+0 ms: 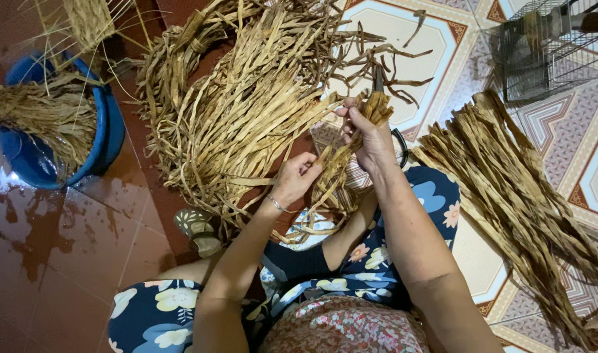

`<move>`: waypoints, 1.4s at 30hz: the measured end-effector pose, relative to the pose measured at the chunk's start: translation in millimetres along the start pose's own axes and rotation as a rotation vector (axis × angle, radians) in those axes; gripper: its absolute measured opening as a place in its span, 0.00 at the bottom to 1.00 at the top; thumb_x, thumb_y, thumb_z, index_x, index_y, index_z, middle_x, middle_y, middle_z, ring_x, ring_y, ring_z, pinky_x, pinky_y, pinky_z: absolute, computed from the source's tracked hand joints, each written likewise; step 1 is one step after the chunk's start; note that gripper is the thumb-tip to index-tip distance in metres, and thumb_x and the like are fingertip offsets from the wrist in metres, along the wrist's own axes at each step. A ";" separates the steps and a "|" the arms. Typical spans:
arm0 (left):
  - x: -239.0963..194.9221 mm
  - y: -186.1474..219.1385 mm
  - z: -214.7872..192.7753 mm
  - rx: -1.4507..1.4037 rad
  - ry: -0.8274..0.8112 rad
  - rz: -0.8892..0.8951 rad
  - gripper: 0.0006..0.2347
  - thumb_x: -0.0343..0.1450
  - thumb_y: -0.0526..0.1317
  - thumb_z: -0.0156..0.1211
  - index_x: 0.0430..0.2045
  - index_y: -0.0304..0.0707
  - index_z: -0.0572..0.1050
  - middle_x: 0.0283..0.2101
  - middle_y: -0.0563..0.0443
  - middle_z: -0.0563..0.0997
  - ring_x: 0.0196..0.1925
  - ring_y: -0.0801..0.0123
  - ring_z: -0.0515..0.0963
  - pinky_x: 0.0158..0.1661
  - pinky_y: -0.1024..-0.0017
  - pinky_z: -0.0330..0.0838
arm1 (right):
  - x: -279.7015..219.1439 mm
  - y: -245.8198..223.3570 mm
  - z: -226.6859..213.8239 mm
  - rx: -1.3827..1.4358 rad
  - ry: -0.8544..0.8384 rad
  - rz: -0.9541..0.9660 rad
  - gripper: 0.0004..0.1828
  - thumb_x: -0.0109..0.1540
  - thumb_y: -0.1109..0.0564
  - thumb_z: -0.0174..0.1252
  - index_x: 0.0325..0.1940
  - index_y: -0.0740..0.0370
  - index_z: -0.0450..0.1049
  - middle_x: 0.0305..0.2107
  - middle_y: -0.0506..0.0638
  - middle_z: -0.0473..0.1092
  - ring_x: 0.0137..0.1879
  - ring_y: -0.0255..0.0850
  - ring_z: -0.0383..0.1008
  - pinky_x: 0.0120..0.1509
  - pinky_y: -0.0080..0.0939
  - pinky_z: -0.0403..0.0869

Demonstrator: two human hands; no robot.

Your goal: The person sits on a tiled floor and processes a large bundle of dried plant fibers. They separate strands by hand, use shears to cut the fibers into shorter lengths, and place the cut pieces into a pile on the floor. A blue bucket containing additional fibers is visible nearby.

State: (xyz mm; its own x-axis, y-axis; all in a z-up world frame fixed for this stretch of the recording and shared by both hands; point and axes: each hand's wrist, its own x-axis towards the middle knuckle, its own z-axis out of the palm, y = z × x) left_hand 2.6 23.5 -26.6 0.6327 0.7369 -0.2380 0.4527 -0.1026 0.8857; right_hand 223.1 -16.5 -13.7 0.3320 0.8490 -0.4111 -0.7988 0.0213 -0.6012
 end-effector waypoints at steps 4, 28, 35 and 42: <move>-1.1 -3.5 2.6 0.032 -0.011 -0.015 0.07 0.70 0.38 0.64 0.33 0.32 0.79 0.17 0.63 0.73 0.18 0.87 0.65 0.20 0.79 0.59 | -5.5 -6.2 3.7 0.029 0.013 -0.040 0.19 0.63 0.55 0.65 0.56 0.62 0.73 0.35 0.51 0.76 0.32 0.33 0.70 0.33 0.34 0.71; 35.4 47.4 -14.1 -0.254 0.192 -0.030 0.04 0.76 0.36 0.55 0.38 0.35 0.73 0.26 0.58 0.72 0.23 0.82 0.65 0.23 0.80 0.59 | -29.4 -6.5 18.7 -0.111 -0.218 -0.082 0.12 0.64 0.56 0.67 0.38 0.61 0.70 0.22 0.41 0.63 0.28 0.31 0.60 0.33 0.32 0.60; 54.5 58.8 -12.8 -0.466 0.173 0.142 0.08 0.76 0.40 0.59 0.38 0.32 0.75 0.30 0.56 0.75 0.28 0.79 0.70 0.28 0.81 0.68 | -33.1 0.5 30.8 -0.184 -0.155 0.020 0.08 0.59 0.59 0.65 0.35 0.58 0.71 0.21 0.40 0.64 0.24 0.29 0.58 0.28 0.31 0.57; 56.2 50.2 -34.8 -0.715 0.197 -0.034 0.10 0.77 0.44 0.57 0.33 0.36 0.70 0.29 0.58 0.72 0.23 0.84 0.63 0.22 0.85 0.58 | -34.6 4.3 29.9 -0.214 -0.160 0.069 0.08 0.61 0.57 0.66 0.37 0.61 0.73 0.21 0.44 0.67 0.24 0.32 0.64 0.27 0.32 0.66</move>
State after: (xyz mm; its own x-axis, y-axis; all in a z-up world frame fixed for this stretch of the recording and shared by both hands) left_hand 39.1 83.1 18.4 0.4712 0.8449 -0.2532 -0.0925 0.3328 0.9384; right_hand 193.2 -30.0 18.4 0.1834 0.9177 -0.3524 -0.6866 -0.1370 -0.7140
